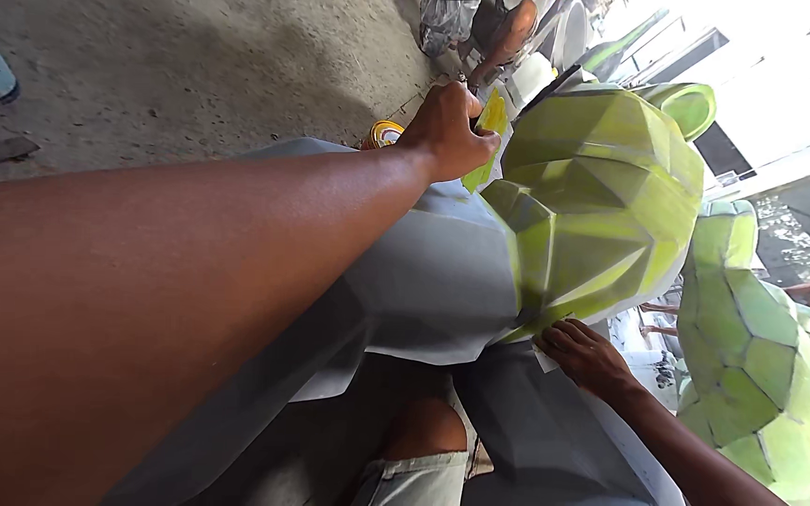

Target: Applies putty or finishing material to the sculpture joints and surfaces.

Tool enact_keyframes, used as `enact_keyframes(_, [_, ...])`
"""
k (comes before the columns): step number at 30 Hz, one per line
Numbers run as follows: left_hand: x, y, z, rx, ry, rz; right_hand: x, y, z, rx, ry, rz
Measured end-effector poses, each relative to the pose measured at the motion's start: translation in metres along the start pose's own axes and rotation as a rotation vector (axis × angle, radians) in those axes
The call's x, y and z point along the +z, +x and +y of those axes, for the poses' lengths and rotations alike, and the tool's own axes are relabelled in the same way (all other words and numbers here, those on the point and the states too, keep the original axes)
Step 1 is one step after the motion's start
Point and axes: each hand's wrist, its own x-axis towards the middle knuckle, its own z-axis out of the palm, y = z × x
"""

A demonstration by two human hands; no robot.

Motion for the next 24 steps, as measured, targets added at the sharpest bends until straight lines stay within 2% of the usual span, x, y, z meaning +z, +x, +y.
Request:
enact_keyframes(7, [-0.002, -0.001, 0.001, -0.008, -0.006, -0.012, 0.005, 0.025, 0.004, 0.043, 0.016, -0.002])
enact_keyframes(19, [-0.003, -0.002, 0.002, 0.017, 0.012, -0.012, 0.002, -0.011, -0.003, 0.055, -0.079, -0.068])
enact_keyframes(21, [-0.002, -0.003, 0.003, 0.017, 0.009, -0.013, -0.001, -0.022, 0.0, 0.125, -0.069, -0.026])
enact_keyframes(24, [-0.002, -0.002, 0.002, 0.023, 0.012, 0.003, -0.013, -0.036, 0.007, 0.33, 0.036, 0.057])
